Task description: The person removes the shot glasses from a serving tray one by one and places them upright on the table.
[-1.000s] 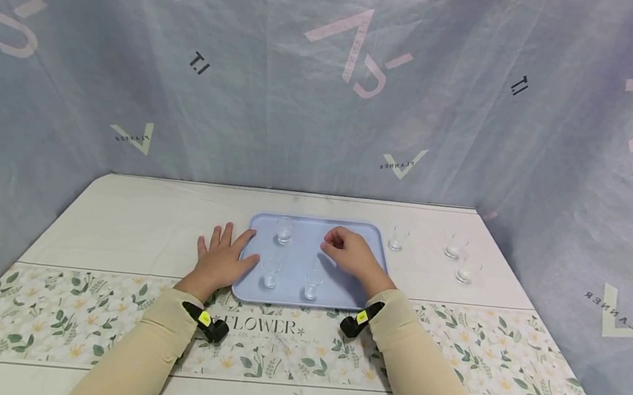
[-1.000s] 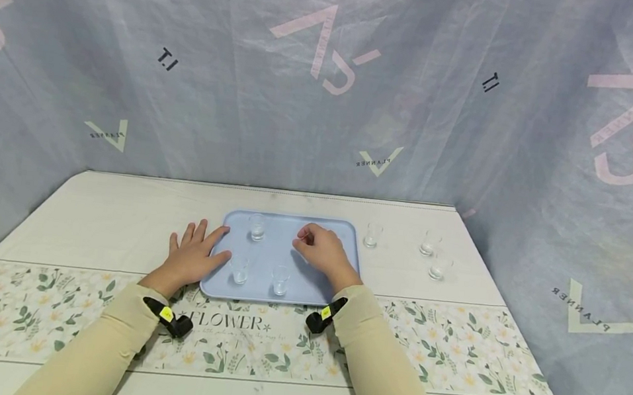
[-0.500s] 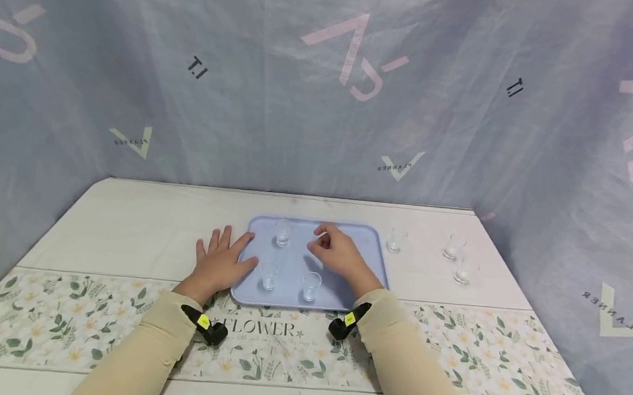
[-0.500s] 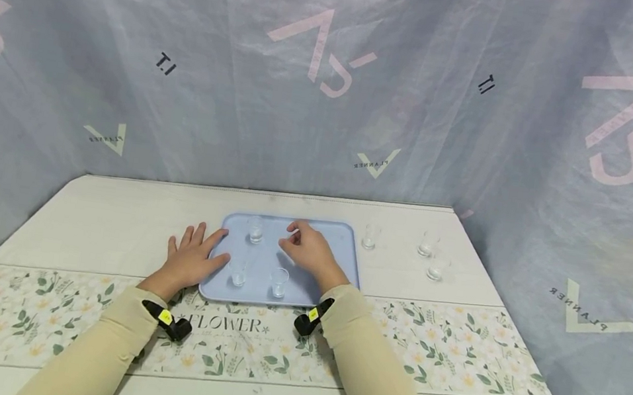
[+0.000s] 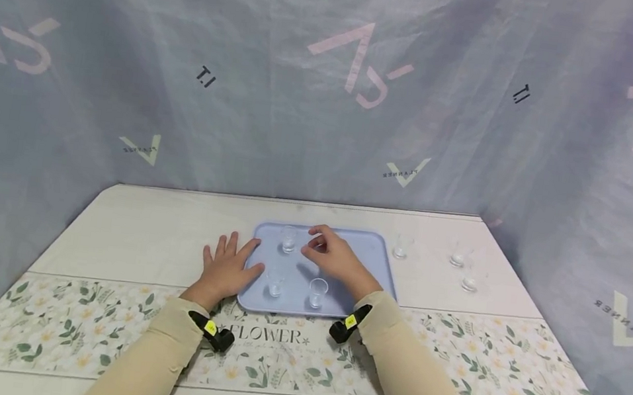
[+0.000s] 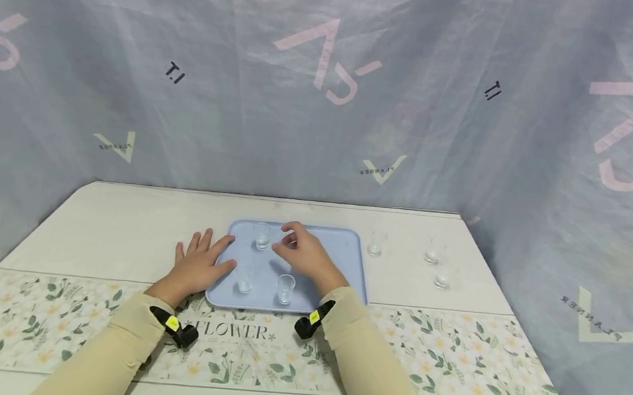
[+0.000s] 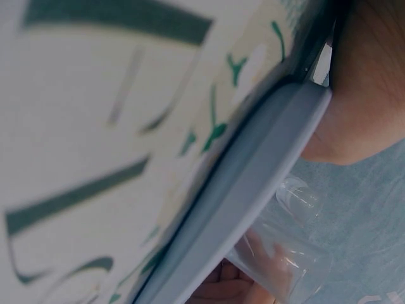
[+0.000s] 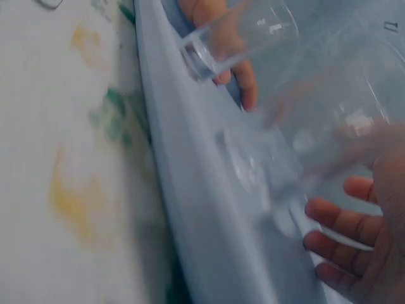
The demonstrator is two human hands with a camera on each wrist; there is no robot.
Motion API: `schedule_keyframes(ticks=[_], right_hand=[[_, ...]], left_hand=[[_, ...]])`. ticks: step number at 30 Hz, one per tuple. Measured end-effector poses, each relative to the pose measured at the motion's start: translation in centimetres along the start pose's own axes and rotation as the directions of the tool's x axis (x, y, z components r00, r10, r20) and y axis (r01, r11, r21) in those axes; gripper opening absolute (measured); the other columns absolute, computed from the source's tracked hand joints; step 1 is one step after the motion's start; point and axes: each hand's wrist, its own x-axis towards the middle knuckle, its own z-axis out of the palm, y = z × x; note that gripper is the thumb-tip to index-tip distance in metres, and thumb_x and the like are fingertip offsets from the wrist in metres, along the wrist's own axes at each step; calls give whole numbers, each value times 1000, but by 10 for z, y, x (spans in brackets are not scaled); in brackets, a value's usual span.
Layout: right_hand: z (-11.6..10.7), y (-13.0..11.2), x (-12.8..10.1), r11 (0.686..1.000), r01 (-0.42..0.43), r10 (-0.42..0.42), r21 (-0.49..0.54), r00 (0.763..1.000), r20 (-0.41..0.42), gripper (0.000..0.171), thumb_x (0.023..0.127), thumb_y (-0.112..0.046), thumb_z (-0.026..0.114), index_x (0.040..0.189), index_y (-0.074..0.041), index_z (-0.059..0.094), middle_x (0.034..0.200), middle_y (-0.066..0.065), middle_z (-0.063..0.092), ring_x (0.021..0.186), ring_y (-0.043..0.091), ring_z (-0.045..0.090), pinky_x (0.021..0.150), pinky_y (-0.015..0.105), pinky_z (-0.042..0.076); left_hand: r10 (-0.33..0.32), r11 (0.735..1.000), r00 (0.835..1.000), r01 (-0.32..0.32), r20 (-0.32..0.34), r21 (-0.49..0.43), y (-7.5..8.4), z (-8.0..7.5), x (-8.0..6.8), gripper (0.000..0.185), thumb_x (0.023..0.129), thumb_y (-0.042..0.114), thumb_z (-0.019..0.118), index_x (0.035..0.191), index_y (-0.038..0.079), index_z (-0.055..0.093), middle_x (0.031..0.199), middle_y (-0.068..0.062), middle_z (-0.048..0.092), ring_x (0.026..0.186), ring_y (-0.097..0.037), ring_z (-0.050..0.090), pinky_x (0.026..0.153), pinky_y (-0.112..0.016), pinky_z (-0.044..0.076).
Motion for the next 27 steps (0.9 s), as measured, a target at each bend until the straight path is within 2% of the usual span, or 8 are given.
schedule_keyframes(ticks=[9,14,18,21,24,27], right_hand=[[-16,8,-27,987,106,-120,122,986,115,42,106,-23,56,139,2,49,116,15,69,109,27,66,98,46,49],[-21,7,-45,971,164,-199,173,957,210,46,105,-19,56,143,3,42,123,20,66,116,32,63,105,52,43],[-21,8,-53,967,216,-246,134,928,278,59,99,-23,67,146,-1,40,126,14,66,125,29,57,113,55,34],[-19,10,-57,970,232,-244,76,926,288,64,94,-28,74,146,-5,42,125,6,67,128,24,55,114,52,33],[-16,14,-61,968,247,-247,34,933,262,61,91,-30,77,140,-8,49,122,-1,67,124,19,57,111,49,36],[-14,17,-64,959,284,-278,5,934,225,49,90,-31,79,130,-11,58,117,-5,66,115,15,59,106,44,41]], left_hand=[[-4,1000,1000,4,8,-3,2,-2,1,72,100,53,46,162,20,28,167,-26,2,152,-48,-6,113,-72,-9],[-7,1000,1000,7,10,6,1,-2,1,72,101,54,46,162,20,28,167,-26,1,152,-48,-7,113,-72,-9],[-8,1000,1000,8,9,-3,1,-3,0,72,101,53,47,162,20,28,167,-26,2,152,-48,-7,113,-72,-10],[-8,1000,1000,9,11,-15,1,-3,0,72,100,52,48,162,19,28,166,-27,2,152,-49,-6,113,-72,-10],[-7,1000,1000,8,15,-14,2,-3,-1,72,100,52,48,162,19,29,166,-27,2,152,-49,-6,113,-72,-10],[-5,1000,1000,5,11,-13,2,-3,-2,72,101,52,48,161,19,29,166,-27,2,152,-49,-6,113,-72,-10]])
